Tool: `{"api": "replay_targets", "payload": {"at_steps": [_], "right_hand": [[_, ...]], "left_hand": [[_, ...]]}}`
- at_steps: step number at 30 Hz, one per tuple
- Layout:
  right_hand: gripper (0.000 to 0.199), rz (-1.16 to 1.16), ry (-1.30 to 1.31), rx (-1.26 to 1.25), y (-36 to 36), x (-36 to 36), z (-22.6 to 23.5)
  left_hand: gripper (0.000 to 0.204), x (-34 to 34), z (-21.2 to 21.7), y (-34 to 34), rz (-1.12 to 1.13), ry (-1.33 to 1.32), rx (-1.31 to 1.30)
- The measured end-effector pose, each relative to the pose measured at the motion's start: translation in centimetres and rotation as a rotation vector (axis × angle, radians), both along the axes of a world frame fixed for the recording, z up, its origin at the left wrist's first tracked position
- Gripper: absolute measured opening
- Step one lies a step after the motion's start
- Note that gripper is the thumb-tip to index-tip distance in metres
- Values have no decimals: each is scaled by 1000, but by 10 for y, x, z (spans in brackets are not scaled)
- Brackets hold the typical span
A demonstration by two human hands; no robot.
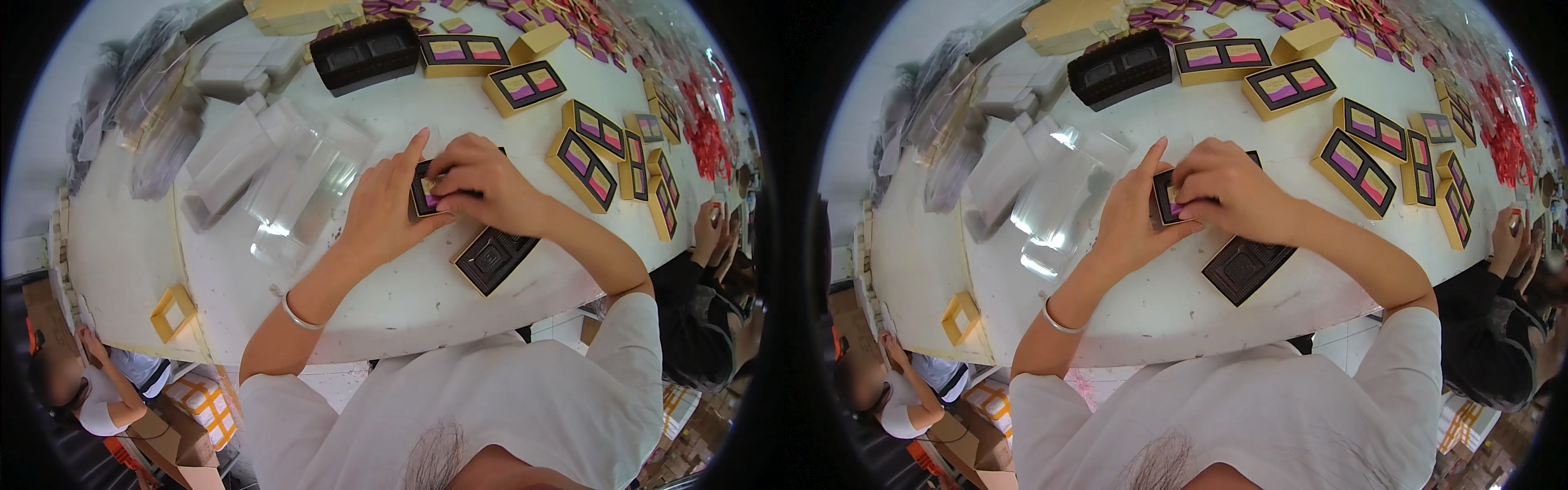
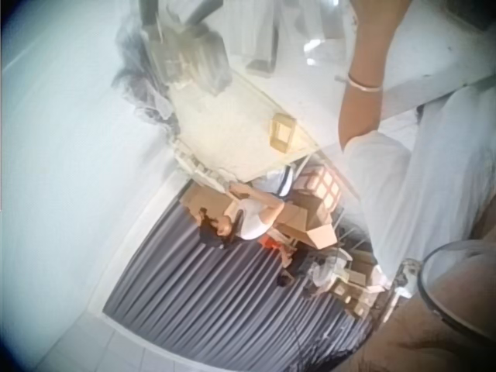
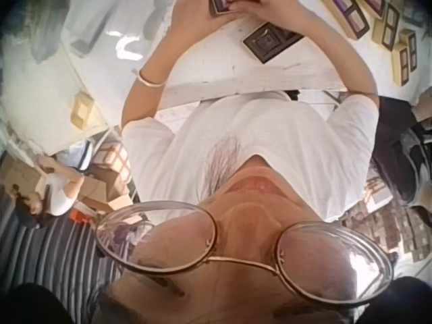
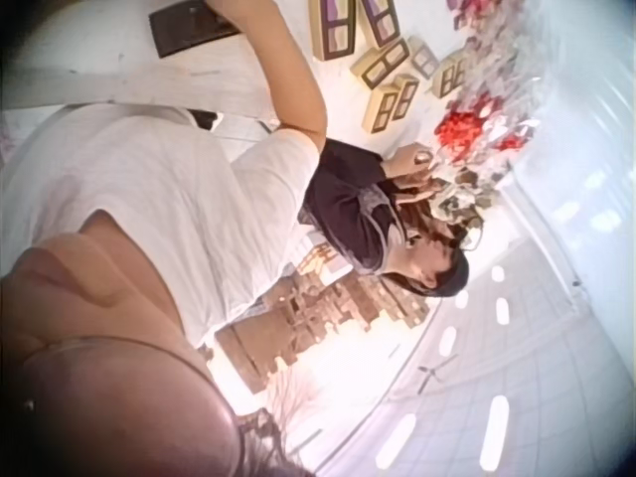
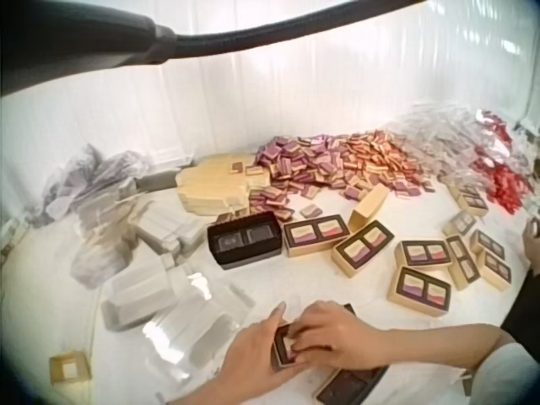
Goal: The person assembles cosmetic compacts by placing small colored inserts into black trays, closing them with lids, and wrapping each unit in clear plastic. The person then places the wrapped compacts into gold boxes and closes them. The process is repeated for multiple units on a white table.
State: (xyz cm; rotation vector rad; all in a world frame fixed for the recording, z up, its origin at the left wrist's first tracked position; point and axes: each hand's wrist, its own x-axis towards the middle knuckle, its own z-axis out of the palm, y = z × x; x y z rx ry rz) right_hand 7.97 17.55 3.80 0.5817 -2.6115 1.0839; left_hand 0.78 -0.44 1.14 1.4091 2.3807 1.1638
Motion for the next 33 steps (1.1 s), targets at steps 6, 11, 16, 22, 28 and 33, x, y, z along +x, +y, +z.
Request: {"api": "replay_targets", "payload": {"at_steps": [6,11,16,22,28,33], "right_hand": [[10,-21,-311,172,5,-15,13],[11,254,-337,132,25,-34,15],[27,-494,-123,241,97,-122,26],[46,-629,-347,509,141,-199,-7],[41,-546,-85,293,122,-159,25],[24,-176,-312,60,34,31,87]], "left_hand": [[90,0,1,2,10,18,17],[72,4,5,1,38,30,-8],[47,3,5,1,19,97,31],[47,1,3,3,9,102,69],[51,2,4,-3,29,164,85],[60,-1,-4,1,-5,319,129]]}}
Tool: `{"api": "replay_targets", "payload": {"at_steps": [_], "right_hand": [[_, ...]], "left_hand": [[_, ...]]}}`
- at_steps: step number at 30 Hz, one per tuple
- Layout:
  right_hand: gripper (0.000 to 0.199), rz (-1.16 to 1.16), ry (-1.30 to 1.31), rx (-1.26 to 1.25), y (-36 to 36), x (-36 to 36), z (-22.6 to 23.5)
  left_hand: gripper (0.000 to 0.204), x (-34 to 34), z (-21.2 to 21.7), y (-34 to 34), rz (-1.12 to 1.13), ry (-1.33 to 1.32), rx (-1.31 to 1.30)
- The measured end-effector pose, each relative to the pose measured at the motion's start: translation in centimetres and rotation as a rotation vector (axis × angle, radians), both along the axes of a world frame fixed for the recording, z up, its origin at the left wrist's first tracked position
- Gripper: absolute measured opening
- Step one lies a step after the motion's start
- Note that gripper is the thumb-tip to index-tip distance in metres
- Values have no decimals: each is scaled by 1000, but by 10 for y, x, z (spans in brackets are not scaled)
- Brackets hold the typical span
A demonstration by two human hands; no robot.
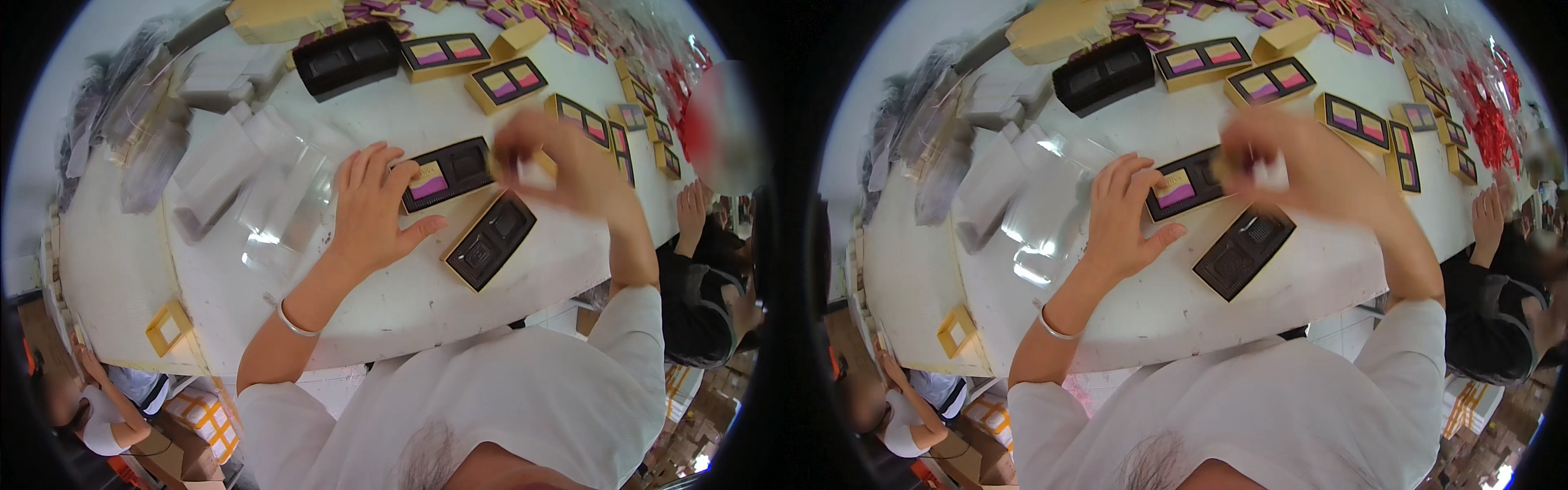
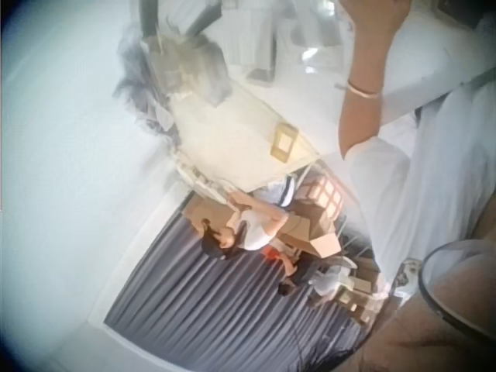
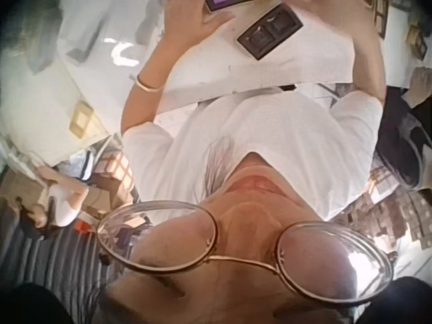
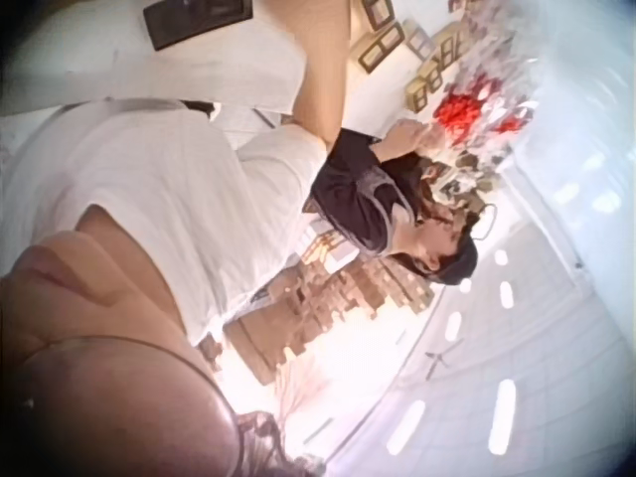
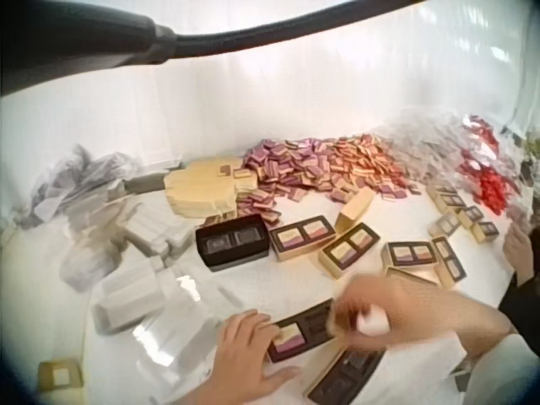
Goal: The person assembles cosmetic compacts by placing small colored inserts into black trays, closing them with lids, and wrapping each unit in clear plastic. The person then places the wrapped compacts into gold boxes and closes them. The process is repeated for multiple units on a white table.
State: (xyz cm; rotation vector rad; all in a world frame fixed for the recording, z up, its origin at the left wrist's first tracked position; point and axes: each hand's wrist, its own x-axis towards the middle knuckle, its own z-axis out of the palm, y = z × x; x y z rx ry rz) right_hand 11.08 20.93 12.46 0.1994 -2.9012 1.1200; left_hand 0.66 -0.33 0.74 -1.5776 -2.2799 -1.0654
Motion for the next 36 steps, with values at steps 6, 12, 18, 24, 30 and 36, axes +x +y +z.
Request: {"api": "replay_targets", "payload": {"at_steps": [6,12,18,24,30,36], "right_hand": [[26,14,180,214,-60,77,-65],[21,-1,242,-22,-57,71,-89],[11,80,279,129,-56,63,-94],[10,46,343,-66,-64,41,-97],[17,-510,683,-41,99,-47,-42],[48,-1004,422,538,360,-106,-112]], "left_hand": [[62,4,-3,-2,-97,-153,-9],[60,11,2,-1,-125,-96,-72],[59,11,2,-3,-131,-83,-101],[56,8,4,0,-137,-196,-52],[62,10,7,0,-150,-213,-49],[61,7,16,4,-208,-203,-188]]}}
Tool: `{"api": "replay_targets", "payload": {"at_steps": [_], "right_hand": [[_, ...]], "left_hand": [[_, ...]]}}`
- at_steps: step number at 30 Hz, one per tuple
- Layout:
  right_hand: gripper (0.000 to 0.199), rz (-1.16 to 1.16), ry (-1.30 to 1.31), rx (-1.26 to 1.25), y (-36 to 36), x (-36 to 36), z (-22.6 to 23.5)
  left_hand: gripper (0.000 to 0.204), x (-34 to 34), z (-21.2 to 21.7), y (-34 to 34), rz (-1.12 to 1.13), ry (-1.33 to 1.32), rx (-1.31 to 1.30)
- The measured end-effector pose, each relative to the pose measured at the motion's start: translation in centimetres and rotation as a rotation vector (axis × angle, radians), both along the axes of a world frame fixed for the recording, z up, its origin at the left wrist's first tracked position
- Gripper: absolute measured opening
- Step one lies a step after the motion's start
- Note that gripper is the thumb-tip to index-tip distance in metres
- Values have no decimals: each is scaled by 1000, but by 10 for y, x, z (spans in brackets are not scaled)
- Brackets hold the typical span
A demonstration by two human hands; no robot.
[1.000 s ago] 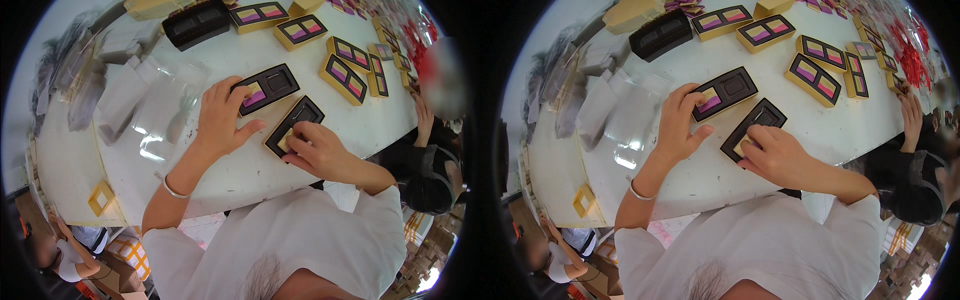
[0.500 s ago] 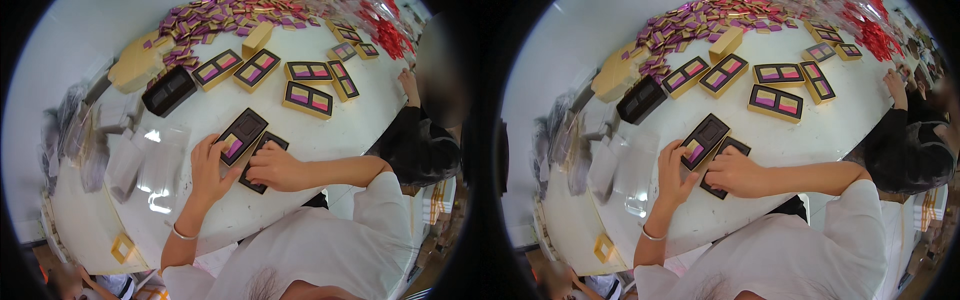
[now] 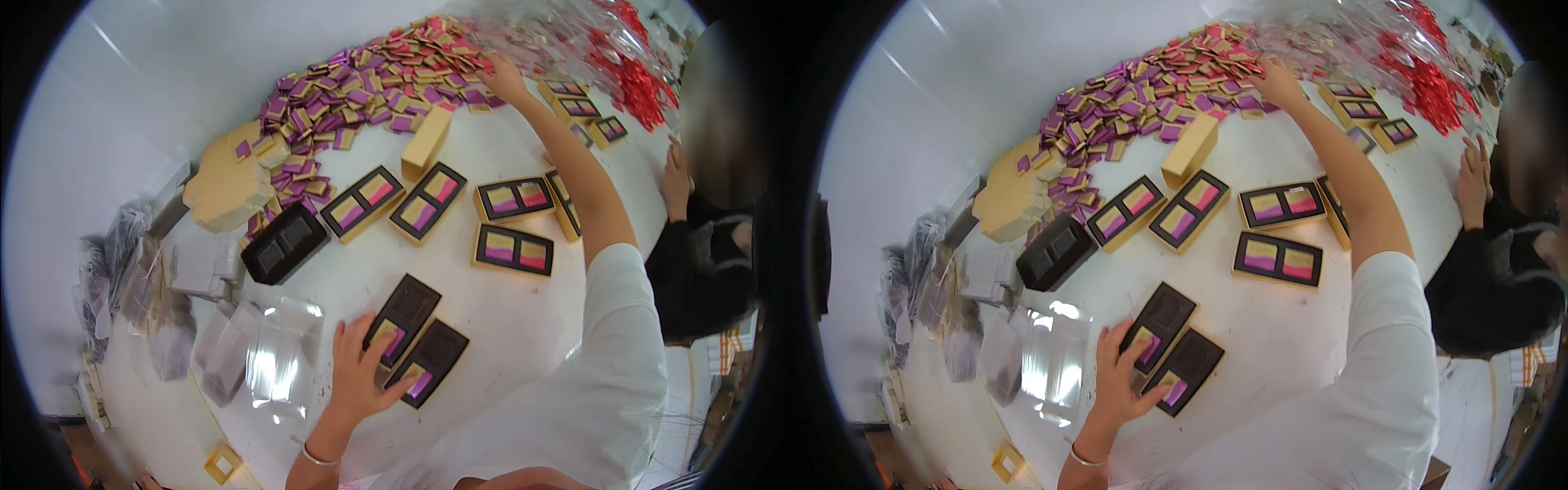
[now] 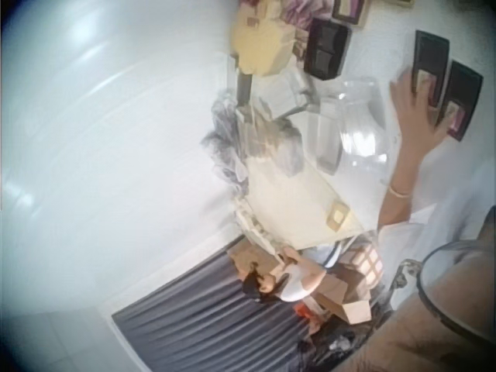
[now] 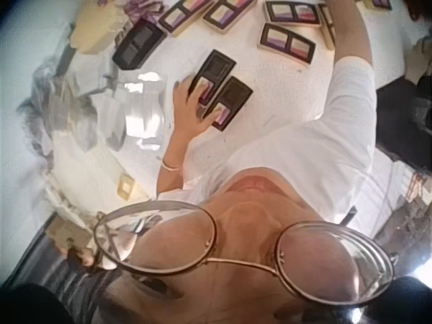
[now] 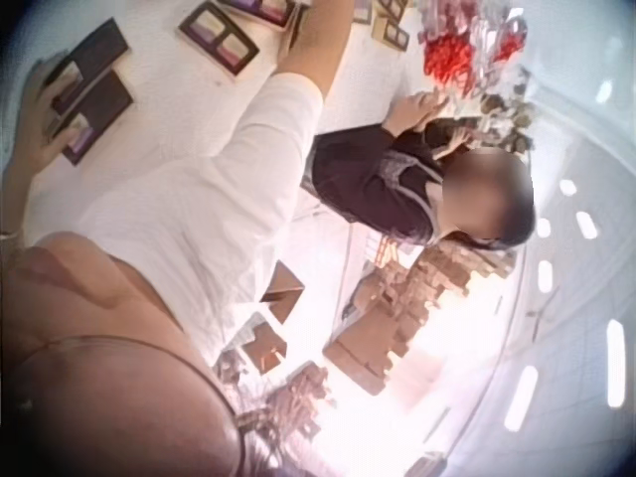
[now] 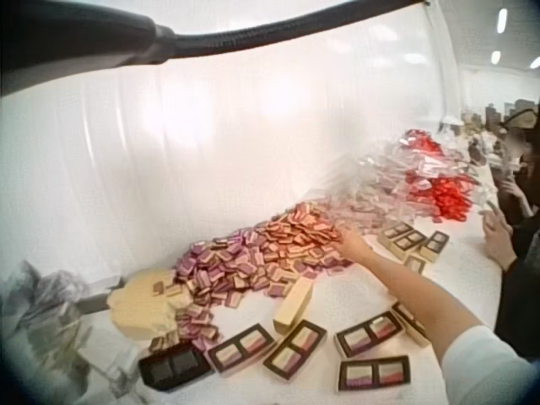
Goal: The person assembles cosmetic compacts by placing small colored inserts into black trays, closing them with lids, and wrapping each unit in clear plastic. The person then places the wrapped compacts into gold boxes and closes them. The process is repeated for multiple units on a white table.
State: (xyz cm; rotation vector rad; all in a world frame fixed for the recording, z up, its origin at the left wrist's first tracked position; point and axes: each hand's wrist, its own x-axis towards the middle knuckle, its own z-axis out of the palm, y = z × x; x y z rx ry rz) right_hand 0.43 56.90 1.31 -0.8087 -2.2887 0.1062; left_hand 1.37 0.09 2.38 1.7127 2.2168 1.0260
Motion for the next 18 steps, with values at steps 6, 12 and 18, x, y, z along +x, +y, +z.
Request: {"api": "replay_targets", "payload": {"at_steps": [6,12,18], "right_hand": [[39,-109,-177,13,16,-51,-14],[27,130,-91,-106,16,-44,-2],[30,216,230,-538,-4,5,16]], "left_hand": [[60,0,-1,-1,-11,-58,-14],[58,0,3,0,12,-52,-22],[60,-2,-2,1,-9,-20,28]]}}
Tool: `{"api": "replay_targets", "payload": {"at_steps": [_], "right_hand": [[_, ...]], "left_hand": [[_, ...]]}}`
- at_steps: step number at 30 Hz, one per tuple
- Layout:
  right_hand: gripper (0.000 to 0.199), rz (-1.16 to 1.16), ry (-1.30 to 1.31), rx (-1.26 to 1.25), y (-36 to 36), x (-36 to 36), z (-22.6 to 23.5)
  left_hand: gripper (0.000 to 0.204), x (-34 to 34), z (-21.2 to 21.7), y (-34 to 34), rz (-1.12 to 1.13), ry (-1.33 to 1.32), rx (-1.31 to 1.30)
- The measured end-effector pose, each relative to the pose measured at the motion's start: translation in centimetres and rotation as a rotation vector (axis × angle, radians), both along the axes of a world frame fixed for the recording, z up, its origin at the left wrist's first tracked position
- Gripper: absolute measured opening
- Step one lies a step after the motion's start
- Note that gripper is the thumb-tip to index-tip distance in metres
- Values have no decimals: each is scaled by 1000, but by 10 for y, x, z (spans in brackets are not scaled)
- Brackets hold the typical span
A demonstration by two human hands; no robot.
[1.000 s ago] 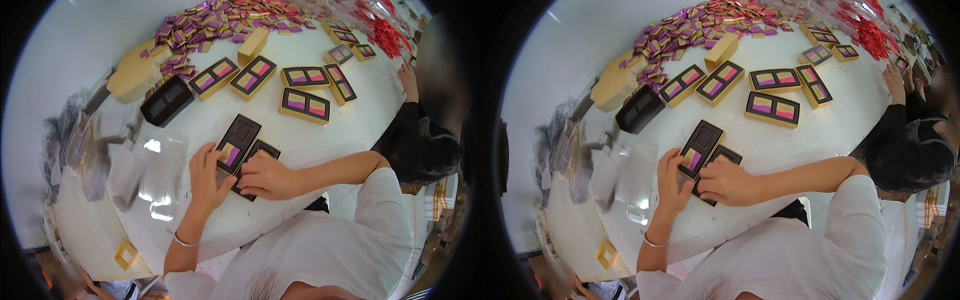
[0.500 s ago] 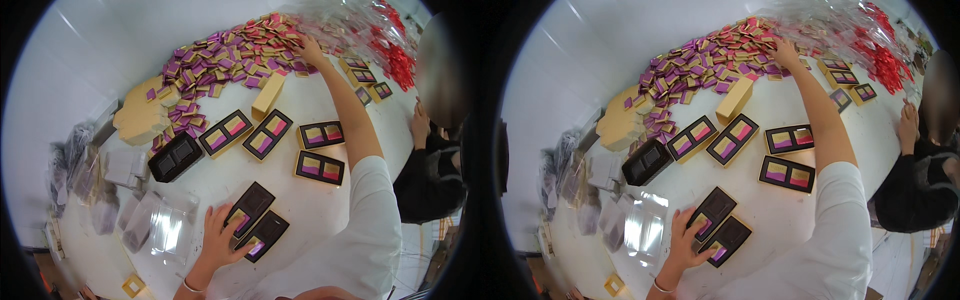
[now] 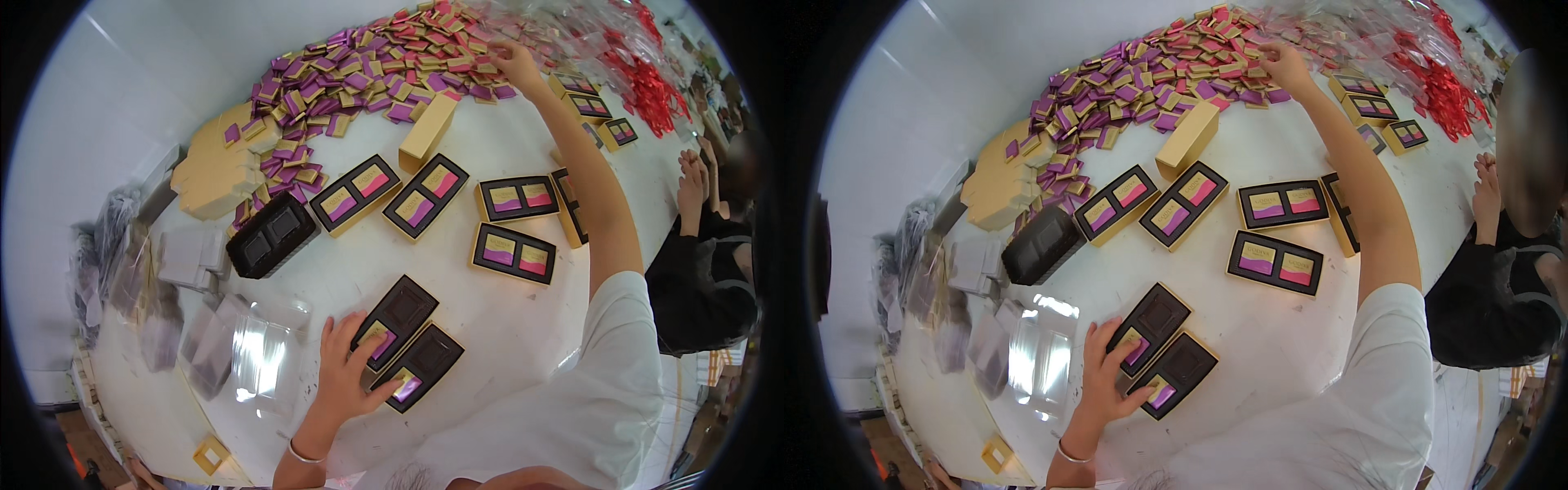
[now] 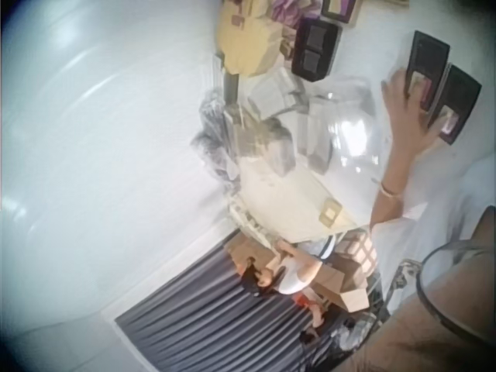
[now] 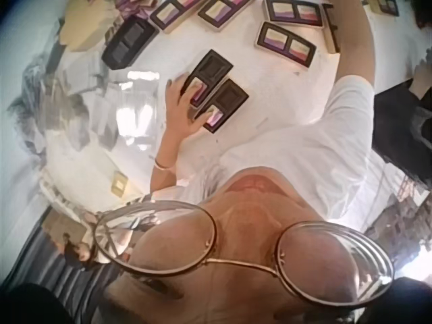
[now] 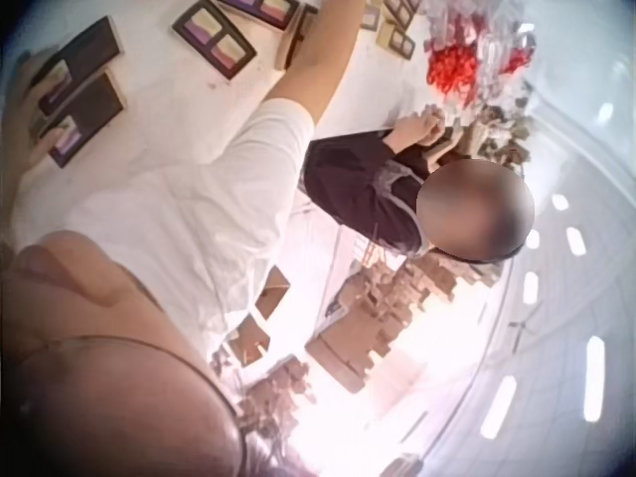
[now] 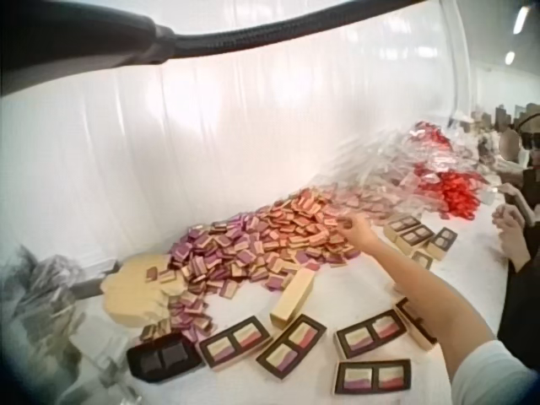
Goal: The person assembles cosmetic compacts by placing small colored inserts into black trays, closing them with lids, and wrapping each unit in clear plastic. The person then places the wrapped compacts into gold boxes and closes them. The process is repeated for multiple units on a white table.
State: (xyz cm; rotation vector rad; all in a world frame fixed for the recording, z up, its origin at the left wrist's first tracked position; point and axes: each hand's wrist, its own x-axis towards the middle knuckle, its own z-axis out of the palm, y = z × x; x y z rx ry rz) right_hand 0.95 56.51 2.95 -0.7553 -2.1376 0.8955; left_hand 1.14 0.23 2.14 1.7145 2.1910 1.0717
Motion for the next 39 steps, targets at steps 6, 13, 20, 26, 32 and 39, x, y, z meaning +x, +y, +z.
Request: {"api": "replay_targets", "payload": {"at_steps": [6,13,20,26,32,39], "right_hand": [[25,448,228,-549,-94,32,53],[17,760,-16,-732,-287,82,60],[27,842,-32,-655,-335,99,53],[48,1008,-22,759,-333,113,47],[29,934,-147,926,-333,110,42],[19,1149,-451,509,-340,96,42]], "left_hand": [[62,0,-5,-3,27,14,111],[53,4,31,23,153,6,209],[40,-22,45,49,27,-980,160],[38,-44,47,52,-298,-1033,-255],[51,-23,50,49,146,164,-87],[94,12,13,25,68,211,-244]]}}
